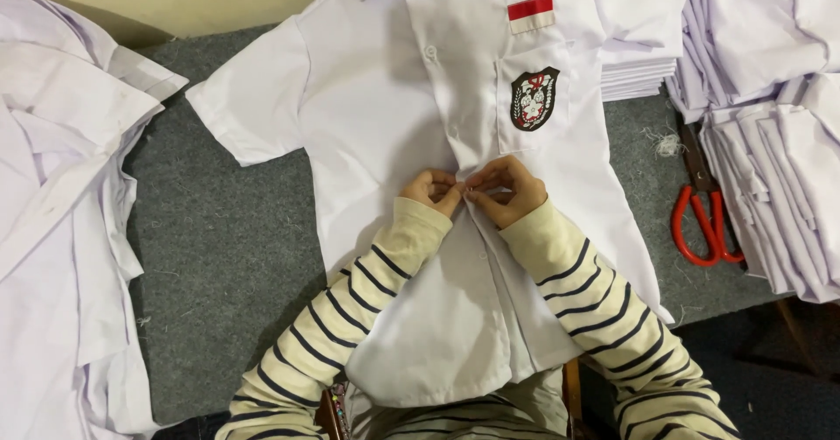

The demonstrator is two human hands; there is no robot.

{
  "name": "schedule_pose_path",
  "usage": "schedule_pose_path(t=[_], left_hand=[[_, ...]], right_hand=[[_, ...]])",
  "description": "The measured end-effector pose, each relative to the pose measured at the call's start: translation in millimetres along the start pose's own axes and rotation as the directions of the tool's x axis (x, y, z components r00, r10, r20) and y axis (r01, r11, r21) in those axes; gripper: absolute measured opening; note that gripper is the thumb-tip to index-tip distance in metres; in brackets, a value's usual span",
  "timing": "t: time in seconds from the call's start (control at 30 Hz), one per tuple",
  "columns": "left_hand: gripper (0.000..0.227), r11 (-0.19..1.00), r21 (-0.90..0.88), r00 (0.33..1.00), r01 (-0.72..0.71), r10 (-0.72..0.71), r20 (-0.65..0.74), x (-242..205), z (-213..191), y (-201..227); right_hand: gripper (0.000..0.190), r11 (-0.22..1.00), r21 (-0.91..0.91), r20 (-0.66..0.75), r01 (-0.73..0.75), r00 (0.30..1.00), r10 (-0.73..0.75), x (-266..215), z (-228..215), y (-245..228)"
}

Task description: A person buttons and folds a white school shirt on a work table in a factory setting.

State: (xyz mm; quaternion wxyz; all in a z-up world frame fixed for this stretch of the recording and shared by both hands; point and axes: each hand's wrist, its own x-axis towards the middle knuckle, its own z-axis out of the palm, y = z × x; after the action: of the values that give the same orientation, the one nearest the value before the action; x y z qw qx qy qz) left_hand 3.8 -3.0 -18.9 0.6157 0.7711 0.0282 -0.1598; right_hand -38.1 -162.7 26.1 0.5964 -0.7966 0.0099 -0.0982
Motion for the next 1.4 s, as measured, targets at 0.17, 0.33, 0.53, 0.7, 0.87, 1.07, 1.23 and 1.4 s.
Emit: schedule_pose_path(t=[0.17,0.33,0.53,0.7,0.87,1.07,1.23,1.4], left_hand=[[0.015,0.994,-0.109,0.999,-0.008,0.004,-0.038,8,11,-19],[0.014,0.99,-0.125,0.996,-0.069,0.061,-0.071,6,13,-21],[0.012,0.983,-0.142,0.99,-0.117,0.104,-0.093,2,13,-19],[0.013,0.985,-0.106,0.985,-0.137,0.124,-0.119,-1,13,-17],[0.01,0.978,-0.122,0.98,-0.167,0.151,-0.128,-2,15,-18],[0.009,0.972,-0.115,0.973,-0.203,0.187,-0.135,0,15,-20],[0.009,0.973,-0.097,0.97,-0.209,0.194,-0.144,-4,13,-14],[0.01,0.974,-0.064,0.967,-0.217,0.205,-0.154,-5,13,-9]], right_hand=[[0.033,0.994,0.085,0.04,-0.071,0.997,0.067,3,-3,11],[0.032,0.994,0.065,0.053,-0.083,0.995,0.08,4,-4,16],[0.028,0.998,0.034,0.052,-0.061,0.997,0.059,5,-3,21],[0.027,0.999,0.017,0.051,-0.047,0.998,0.046,5,-3,18],[0.029,0.993,0.028,0.071,-0.111,0.992,0.109,8,-7,21],[0.028,0.992,-0.011,0.069,-0.122,0.99,0.123,8,-8,23],[0.028,0.994,-0.04,0.042,-0.098,0.994,0.1,7,-5,23],[0.026,0.993,-0.099,0.032,-0.067,0.997,0.071,6,-4,16]])
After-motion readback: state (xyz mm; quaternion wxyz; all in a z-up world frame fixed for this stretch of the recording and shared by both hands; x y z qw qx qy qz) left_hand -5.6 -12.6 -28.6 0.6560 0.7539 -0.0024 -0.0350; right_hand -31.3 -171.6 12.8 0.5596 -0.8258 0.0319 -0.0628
